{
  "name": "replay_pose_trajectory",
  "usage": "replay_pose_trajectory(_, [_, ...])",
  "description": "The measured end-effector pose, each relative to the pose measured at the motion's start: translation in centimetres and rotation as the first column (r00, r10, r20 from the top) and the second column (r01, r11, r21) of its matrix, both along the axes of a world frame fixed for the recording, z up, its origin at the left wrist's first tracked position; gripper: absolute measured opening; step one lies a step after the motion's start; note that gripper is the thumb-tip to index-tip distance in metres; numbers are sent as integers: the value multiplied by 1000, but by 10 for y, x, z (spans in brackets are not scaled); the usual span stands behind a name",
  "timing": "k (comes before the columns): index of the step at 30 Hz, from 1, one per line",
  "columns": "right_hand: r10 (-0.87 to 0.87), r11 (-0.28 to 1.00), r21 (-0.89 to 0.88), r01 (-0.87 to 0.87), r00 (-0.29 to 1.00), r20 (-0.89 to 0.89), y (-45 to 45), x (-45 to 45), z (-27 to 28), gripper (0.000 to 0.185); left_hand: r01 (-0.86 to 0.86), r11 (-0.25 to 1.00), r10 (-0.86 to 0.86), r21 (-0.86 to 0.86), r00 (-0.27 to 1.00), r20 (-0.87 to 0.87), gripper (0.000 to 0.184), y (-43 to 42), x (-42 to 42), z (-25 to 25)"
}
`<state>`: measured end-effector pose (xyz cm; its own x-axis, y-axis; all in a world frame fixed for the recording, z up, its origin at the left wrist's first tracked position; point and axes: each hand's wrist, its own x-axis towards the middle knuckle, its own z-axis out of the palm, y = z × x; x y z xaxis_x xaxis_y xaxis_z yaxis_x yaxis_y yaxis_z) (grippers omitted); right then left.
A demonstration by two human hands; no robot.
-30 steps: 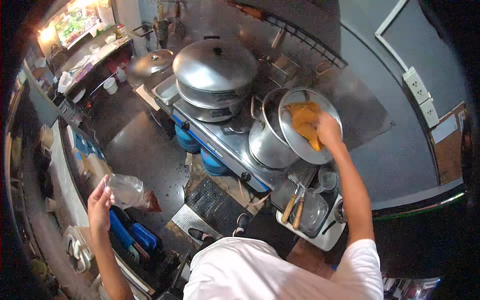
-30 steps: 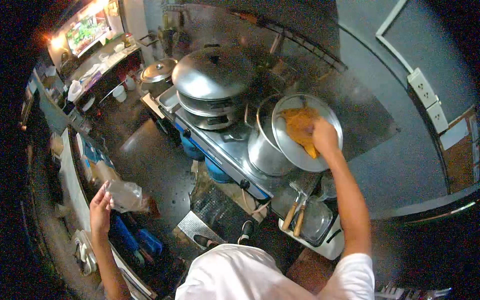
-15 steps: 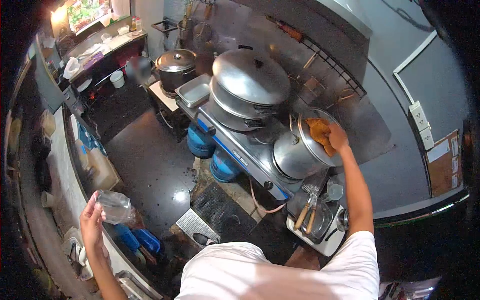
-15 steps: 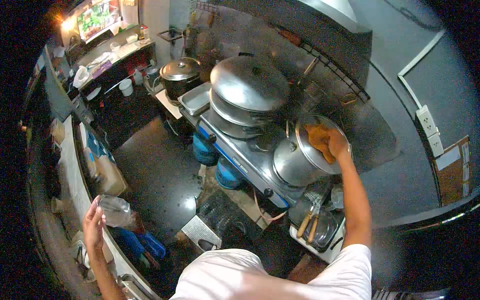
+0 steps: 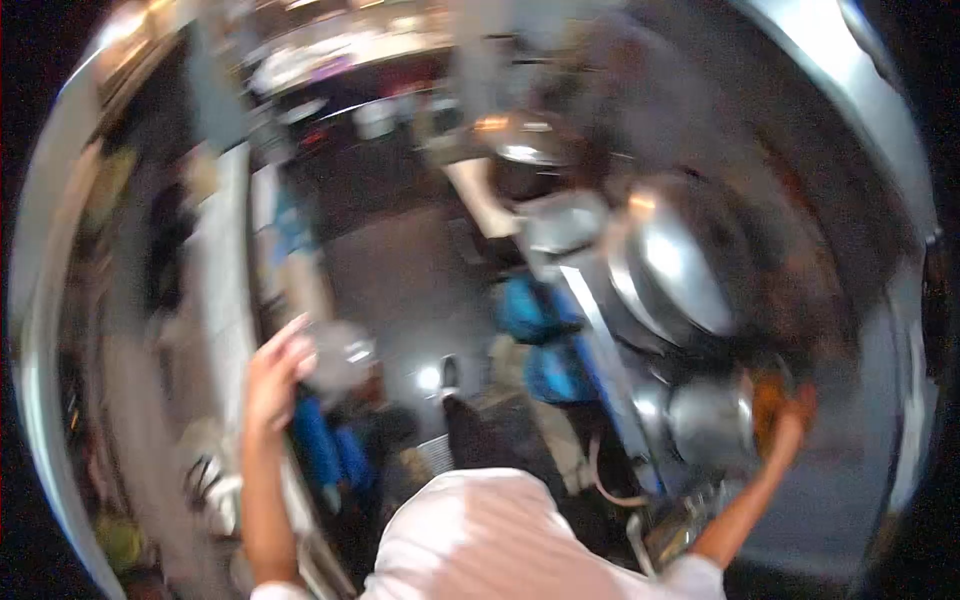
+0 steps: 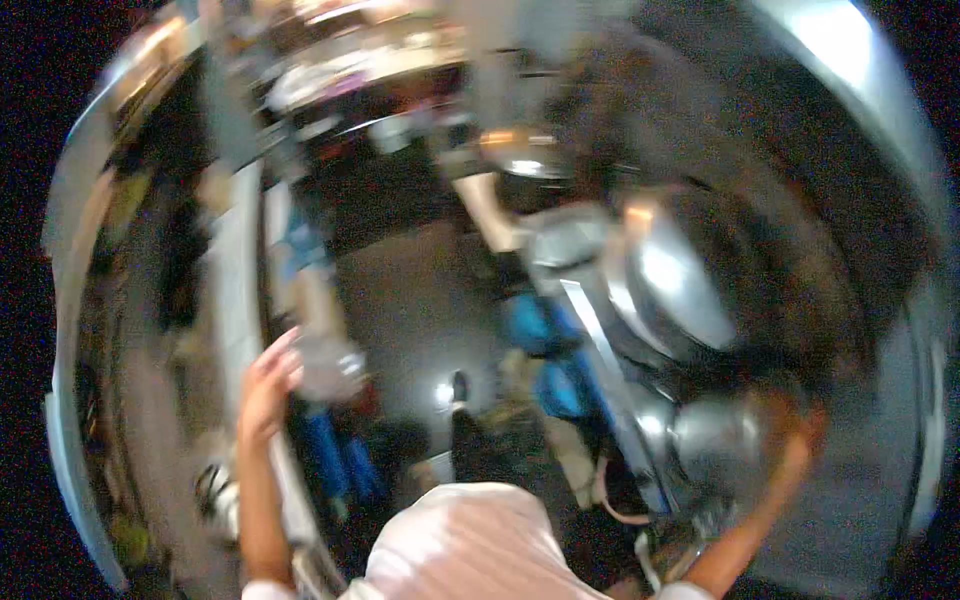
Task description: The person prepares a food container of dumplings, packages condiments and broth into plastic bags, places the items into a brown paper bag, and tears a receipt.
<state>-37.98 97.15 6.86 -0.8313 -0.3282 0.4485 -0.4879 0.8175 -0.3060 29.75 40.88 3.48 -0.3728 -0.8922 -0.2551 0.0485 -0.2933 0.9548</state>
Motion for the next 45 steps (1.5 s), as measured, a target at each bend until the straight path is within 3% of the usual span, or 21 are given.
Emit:
replay_pose_trajectory(2, [37,960,-280,1,990,134,-97,67,13,35,11,1000,-10,-21,1000,28,48,-23,-18,2])
replay_pose_trajectory(3, [178,926,-371,-71,948,263,-161,103,3,34,4,999,-4,-34,1000,8,46,-39,-23,-8])
replay_pose_trajectory(4, [451,851,-437,-291,830,327,-233,147,-20,30,-6,999,10,-51,997,79,45,-49,-30,-3])
replay_pose_trajectory(6, [762,647,-721,-249,228,605,-392,225,-51,31,-20,999,21,-29,999,39,45,-74,-43,7])
replay_pose_trajectory(7, [747,648,-751,-127,-84,660,-472,264,-68,31,2,1000,-2,-20,1000,28,47,-90,-51,11])
replay_pose_trajectory(8, [729,613,-778,-140,-281,625,-518,276,-102,29,-24,1000,24,0,999,41,48,-104,-63,15])
replay_pose_trajectory(11, [516,638,-753,-160,-637,573,-644,313,-143,29,-4,1000,6,-25,997,82,48,-142,-80,29])
replay_pose_trajectory(14, [293,684,-714,-151,-840,458,-734,327,-159,25,-30,998,34,-59,997,73,46,-181,-93,30])
replay_pose_trajectory(18, [222,666,-736,-122,-909,352,-800,335,-158,18,-59,996,63,-68,997,52,44,-238,-107,30])
replay_pose_trajectory(21, [375,649,-753,-111,-814,443,-837,324,-160,19,-120,992,118,-49,992,-35,37,-290,-110,10])
replay_pose_trajectory(24, [686,568,-775,-278,-361,632,-872,308,-124,16,-217,974,218,-59,976,24,27,-343,-114,-16])
replay_pose_trajectory(28, [837,512,-587,-627,211,504,-924,298,-72,19,-316,909,374,-272,906,197,19,-404,-141,-30])
replay_pose_trajectory(31, [864,472,-584,-660,214,456,-966,290,-53,21,-303,894,392,-330,886,248,18,-448,-161,0])
replay_pose_trajectory(34, [853,381,-881,-280,-262,452,-1008,255,-55,20,-234,918,310,-319,927,212,16,-497,-176,34])
replay_pose_trajectory(35, [867,257,-957,-135,-405,290,-1021,235,-85,63,-223,922,274,-315,953,127,16,-515,-182,43])
replay_pose_trajectory(37, [943,80,-824,-561,-225,244,-1054,241,-74,119,-197,929,196,-313,980,-35,15,-555,-195,59])
replay_pose_trajectory(38, [926,83,-703,-706,-207,317,-1075,243,-62,149,-160,911,164,-380,986,-22,13,-575,-201,68])
replay_pose_trajectory(39, [944,109,-609,-786,-111,311,-1095,256,-46,143,-124,898,138,-422,990,2,12,-592,-205,79])
replay_pose_trajectory(41, [970,-111,-708,-698,-230,75,-1155,275,-13,116,-59,857,94,-512,995,43,12,-628,-217,100])
replay_pose_trajectory(44, [922,29,-815,-578,-299,245,-1217,288,-1,52,-72,820,125,-568,991,55,12,-698,-231,99])
replay_pose_trajectory(45, [930,-1,-842,-539,-310,197,-1237,289,4,47,-80,816,133,-572,990,50,12,-723,-234,102])
